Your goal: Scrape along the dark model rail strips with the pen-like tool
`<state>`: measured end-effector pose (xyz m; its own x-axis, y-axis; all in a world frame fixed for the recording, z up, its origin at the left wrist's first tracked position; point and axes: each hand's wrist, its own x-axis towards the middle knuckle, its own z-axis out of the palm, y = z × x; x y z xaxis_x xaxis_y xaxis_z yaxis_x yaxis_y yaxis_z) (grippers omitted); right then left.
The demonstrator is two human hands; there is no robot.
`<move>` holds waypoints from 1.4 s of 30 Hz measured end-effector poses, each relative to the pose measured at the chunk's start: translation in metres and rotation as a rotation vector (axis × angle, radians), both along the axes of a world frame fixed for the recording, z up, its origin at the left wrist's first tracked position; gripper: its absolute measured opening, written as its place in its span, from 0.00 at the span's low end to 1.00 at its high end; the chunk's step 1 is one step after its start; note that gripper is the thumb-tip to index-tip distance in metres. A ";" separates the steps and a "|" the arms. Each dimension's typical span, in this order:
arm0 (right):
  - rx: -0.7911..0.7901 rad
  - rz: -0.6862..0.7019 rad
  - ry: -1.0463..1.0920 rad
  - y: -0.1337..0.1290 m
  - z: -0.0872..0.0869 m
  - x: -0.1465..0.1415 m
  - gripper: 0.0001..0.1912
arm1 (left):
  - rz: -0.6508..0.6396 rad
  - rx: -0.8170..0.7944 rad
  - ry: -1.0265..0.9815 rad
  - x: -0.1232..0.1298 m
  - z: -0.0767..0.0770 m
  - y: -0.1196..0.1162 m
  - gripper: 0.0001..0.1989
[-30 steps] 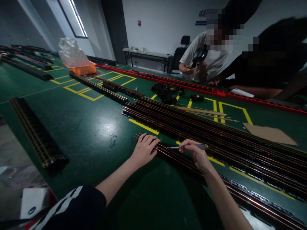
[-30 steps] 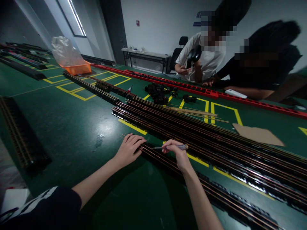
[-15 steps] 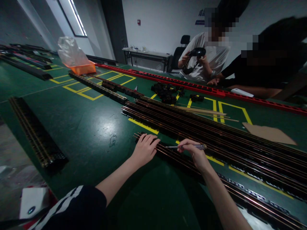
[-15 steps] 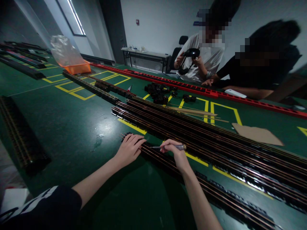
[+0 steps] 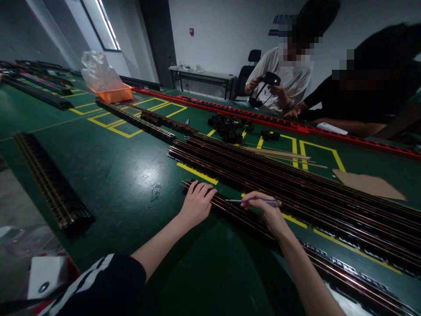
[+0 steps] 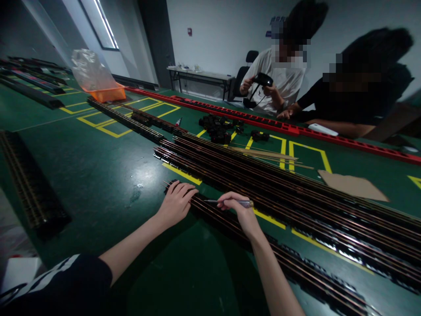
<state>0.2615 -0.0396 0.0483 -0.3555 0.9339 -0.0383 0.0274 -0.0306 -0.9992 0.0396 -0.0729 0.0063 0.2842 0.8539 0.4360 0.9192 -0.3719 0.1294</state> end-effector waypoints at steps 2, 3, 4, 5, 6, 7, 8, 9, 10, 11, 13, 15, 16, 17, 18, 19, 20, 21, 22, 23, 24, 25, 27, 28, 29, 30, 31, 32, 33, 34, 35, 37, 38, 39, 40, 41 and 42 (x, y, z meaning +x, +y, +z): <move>-0.002 0.002 0.008 0.000 0.000 0.000 0.09 | 0.006 0.003 0.001 0.000 0.000 0.000 0.20; -0.002 0.005 0.010 0.000 -0.001 0.000 0.09 | 0.012 0.007 0.001 0.000 -0.001 -0.001 0.20; -0.002 0.007 0.011 0.000 -0.001 0.001 0.09 | 0.018 0.010 0.001 0.000 -0.001 -0.001 0.21; -0.002 0.009 0.011 0.000 -0.001 0.001 0.09 | 0.024 0.013 0.002 0.000 -0.001 -0.001 0.21; -0.002 0.011 0.013 0.000 0.000 0.001 0.09 | 0.029 0.015 0.002 0.000 -0.001 -0.001 0.21; -0.003 0.014 0.014 0.000 0.000 0.002 0.08 | 0.033 0.016 0.002 0.000 -0.001 -0.001 0.21; -0.003 0.016 0.015 0.000 0.000 0.002 0.08 | 0.037 0.017 0.003 0.000 -0.001 -0.001 0.21; -0.004 0.018 0.015 0.001 0.001 0.003 0.09 | 0.041 0.018 0.003 0.000 -0.001 -0.001 0.21; -0.004 0.018 0.014 0.001 0.001 0.003 0.09 | 0.044 0.019 0.003 0.000 -0.002 0.000 0.21; -0.004 0.017 0.012 0.001 0.001 0.004 0.09 | 0.048 0.020 0.001 0.000 -0.002 0.000 0.22; -0.006 0.007 0.012 0.001 0.000 0.005 0.09 | 0.051 0.020 -0.005 -0.001 -0.003 0.001 0.22; -0.017 -0.002 0.020 0.002 -0.001 0.005 0.08 | 0.052 0.025 -0.011 -0.001 -0.004 0.002 0.22; -0.024 -0.008 0.028 0.002 -0.002 0.005 0.08 | 0.052 0.028 -0.013 -0.001 -0.004 0.002 0.22; -0.029 -0.015 0.035 0.003 -0.003 0.006 0.08 | 0.050 0.032 -0.015 -0.002 -0.004 0.003 0.22; -0.034 -0.022 0.041 0.003 -0.004 0.006 0.08 | 0.047 0.038 -0.018 -0.002 -0.005 0.003 0.22; -0.037 -0.031 0.048 0.004 -0.005 0.006 0.08 | 0.044 0.044 -0.022 -0.003 -0.005 0.003 0.22; -0.036 -0.043 0.056 0.004 -0.006 0.006 0.08 | 0.041 0.051 -0.028 -0.003 -0.005 0.004 0.22; -0.033 -0.055 0.067 0.004 -0.006 0.006 0.08 | 0.037 0.059 -0.033 -0.003 -0.006 0.004 0.22; -0.030 -0.066 0.077 0.004 -0.006 0.006 0.08 | 0.034 0.067 -0.038 -0.004 -0.006 0.004 0.22; -0.026 -0.077 0.087 0.004 -0.007 0.006 0.08 | 0.032 0.073 -0.041 -0.004 -0.007 0.004 0.22; -0.023 -0.088 0.095 0.004 -0.007 0.006 0.08 | 0.029 0.077 -0.043 -0.004 -0.007 0.004 0.22; -0.019 -0.096 0.101 0.004 -0.007 0.006 0.08 | 0.027 0.078 -0.044 -0.004 -0.007 0.004 0.22; -0.014 -0.105 0.103 0.004 -0.007 0.006 0.08 | 0.024 0.074 -0.046 -0.005 -0.007 0.004 0.22; -0.010 -0.110 0.104 0.004 -0.007 0.006 0.08 | 0.024 0.071 -0.047 -0.005 -0.007 0.004 0.22; -0.003 -0.119 0.107 0.005 -0.007 0.006 0.08 | 0.022 0.069 -0.048 -0.005 -0.007 0.004 0.22; 0.003 -0.128 0.111 0.005 -0.007 0.007 0.08 | 0.022 0.068 -0.048 -0.005 -0.007 0.004 0.22; 0.008 -0.137 0.116 0.005 -0.008 0.007 0.09 | 0.021 0.069 -0.048 -0.005 -0.007 0.004 0.22; 0.013 -0.146 0.121 0.005 -0.008 0.007 0.09 | 0.021 0.068 -0.049 -0.005 -0.007 0.004 0.22; 0.017 -0.150 0.125 0.006 -0.008 0.008 0.09 | 0.020 0.065 -0.051 -0.005 -0.007 0.004 0.22; 0.019 -0.150 0.127 0.006 -0.008 0.008 0.09 | 0.020 0.060 -0.054 -0.005 -0.007 0.004 0.22; 0.021 -0.148 0.127 0.006 -0.009 0.008 0.09 | 0.019 0.054 -0.057 -0.005 -0.007 0.004 0.22; 0.025 -0.140 0.126 0.006 -0.009 0.008 0.09 | 0.015 0.038 -0.065 -0.005 -0.007 0.004 0.22; 0.027 -0.136 0.126 0.006 -0.009 0.009 0.09 | 0.010 0.031 -0.070 -0.005 -0.006 0.004 0.22; 0.028 -0.132 0.125 0.006 -0.009 0.009 0.09 | 0.004 0.022 -0.075 -0.005 -0.005 0.003 0.23; 0.029 -0.128 0.125 0.006 -0.009 0.009 0.09 | -0.004 0.012 -0.082 -0.006 -0.004 0.003 0.23; 0.030 -0.126 0.124 0.006 -0.009 0.009 0.09 | -0.015 0.000 -0.090 -0.006 -0.003 0.003 0.23; 0.031 -0.124 0.124 0.006 -0.008 0.009 0.09 | -0.027 -0.015 -0.100 -0.006 -0.002 0.002 0.23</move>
